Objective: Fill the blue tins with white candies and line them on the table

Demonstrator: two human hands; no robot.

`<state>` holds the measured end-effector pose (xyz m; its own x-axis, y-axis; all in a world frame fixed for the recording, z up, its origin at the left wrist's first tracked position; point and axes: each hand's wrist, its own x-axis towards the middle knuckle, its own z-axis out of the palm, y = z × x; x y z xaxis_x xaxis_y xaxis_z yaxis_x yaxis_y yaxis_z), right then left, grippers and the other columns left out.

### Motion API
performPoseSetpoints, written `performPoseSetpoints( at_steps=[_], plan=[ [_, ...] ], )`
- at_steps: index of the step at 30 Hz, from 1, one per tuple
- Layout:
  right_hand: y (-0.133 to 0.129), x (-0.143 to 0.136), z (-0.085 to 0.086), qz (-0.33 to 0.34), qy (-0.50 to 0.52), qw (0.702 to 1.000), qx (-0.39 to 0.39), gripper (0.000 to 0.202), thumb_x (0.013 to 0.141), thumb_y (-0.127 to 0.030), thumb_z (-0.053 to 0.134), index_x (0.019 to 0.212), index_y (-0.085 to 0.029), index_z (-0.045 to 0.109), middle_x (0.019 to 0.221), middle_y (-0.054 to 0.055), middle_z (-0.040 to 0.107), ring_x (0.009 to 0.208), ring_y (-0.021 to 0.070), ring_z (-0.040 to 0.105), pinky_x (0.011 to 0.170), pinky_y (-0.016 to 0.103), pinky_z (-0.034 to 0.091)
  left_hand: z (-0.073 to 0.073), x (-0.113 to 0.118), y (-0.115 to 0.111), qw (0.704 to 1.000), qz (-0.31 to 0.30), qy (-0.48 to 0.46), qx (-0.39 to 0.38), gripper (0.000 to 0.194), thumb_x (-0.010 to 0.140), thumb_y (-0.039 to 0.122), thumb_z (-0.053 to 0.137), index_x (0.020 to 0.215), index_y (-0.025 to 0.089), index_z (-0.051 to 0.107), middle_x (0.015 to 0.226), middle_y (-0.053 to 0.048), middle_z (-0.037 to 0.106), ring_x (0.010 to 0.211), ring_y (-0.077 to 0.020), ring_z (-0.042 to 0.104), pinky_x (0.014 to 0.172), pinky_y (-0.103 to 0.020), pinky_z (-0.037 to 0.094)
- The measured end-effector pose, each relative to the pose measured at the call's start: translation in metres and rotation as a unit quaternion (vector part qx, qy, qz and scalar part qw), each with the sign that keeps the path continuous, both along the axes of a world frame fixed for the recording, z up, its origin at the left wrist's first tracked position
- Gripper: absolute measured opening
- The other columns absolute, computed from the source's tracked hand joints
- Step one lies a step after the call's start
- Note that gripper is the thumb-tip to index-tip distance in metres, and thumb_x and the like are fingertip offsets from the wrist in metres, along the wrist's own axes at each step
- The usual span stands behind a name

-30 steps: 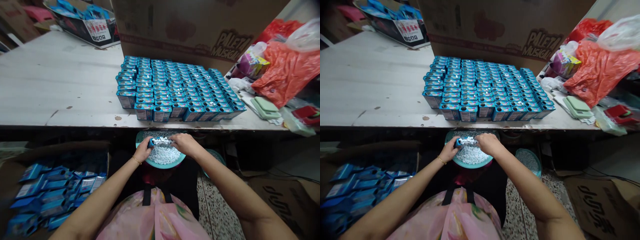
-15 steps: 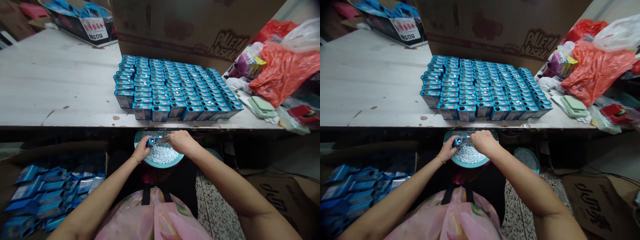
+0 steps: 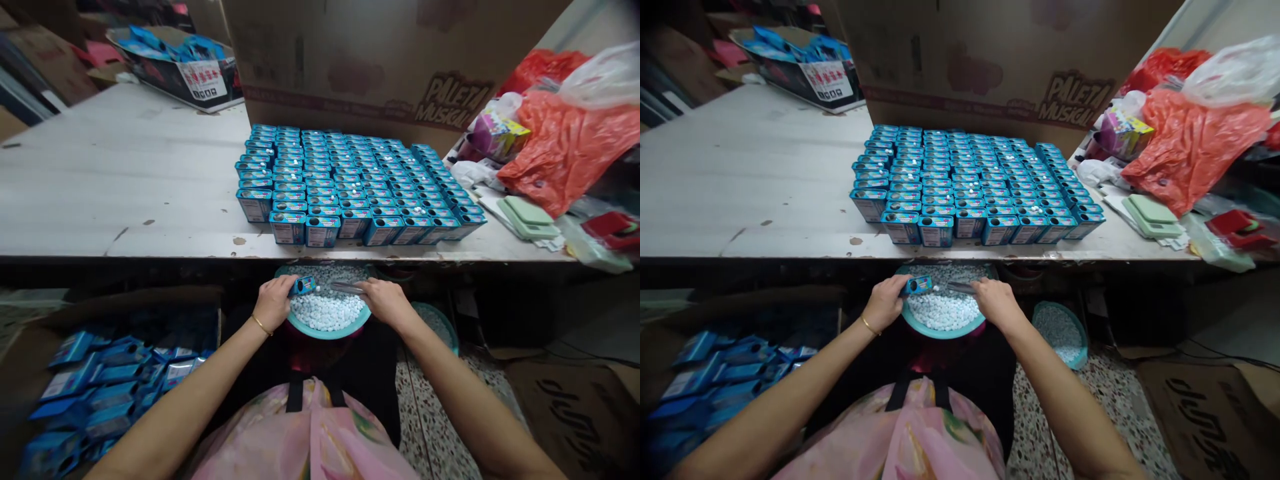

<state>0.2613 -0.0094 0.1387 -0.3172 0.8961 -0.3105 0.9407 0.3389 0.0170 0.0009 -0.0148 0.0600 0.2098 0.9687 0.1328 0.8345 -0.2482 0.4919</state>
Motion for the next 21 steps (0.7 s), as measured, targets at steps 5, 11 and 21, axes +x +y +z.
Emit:
performPoseSetpoints(
  at_steps=[5,11,21],
  plan=[
    [-0.003,0.007,-0.019,-0.007,0.076,0.997,0.008,0.033,0.084,-0.034,0.039,0.114,-0.028,0.05,0.1,0.005,0.06,0.091,0.0177,0.057,0.072,0.027,0.04,0.027,-0.039,-0.005,0.989,0.046,-0.133,0.034,0.038,0.071,0.017,0.052,0.108,0.022,0.05,0.108,-0.005,0.055,0.1,-0.0207,0.051,0.091,-0.035,0.038],
    [-0.009,0.02,-0.057,-0.054,0.209,0.976,-0.009,0.033,0.081,-0.032,0.04,0.111,-0.03,0.054,0.104,0.003,0.062,0.095,0.0187,0.056,0.077,0.028,0.041,0.07,-0.102,0.032,0.935,0.108,-0.338,0.017,0.048,0.068,0.034,0.061,0.11,0.018,0.044,0.102,-0.005,0.058,0.091,-0.0191,0.056,0.085,-0.036,0.045],
    [-0.023,0.022,-0.086,-0.1,0.284,0.953,-0.034,0.036,0.077,-0.034,0.041,0.109,-0.029,0.058,0.11,0.002,0.061,0.098,0.0213,0.055,0.087,0.032,0.039,0.035,-0.117,0.151,0.925,0.23,-0.302,0.014,0.058,0.059,0.021,0.065,0.11,0.017,0.038,0.099,-0.008,0.054,0.08,-0.0177,0.06,0.069,-0.033,0.05]
  ],
)
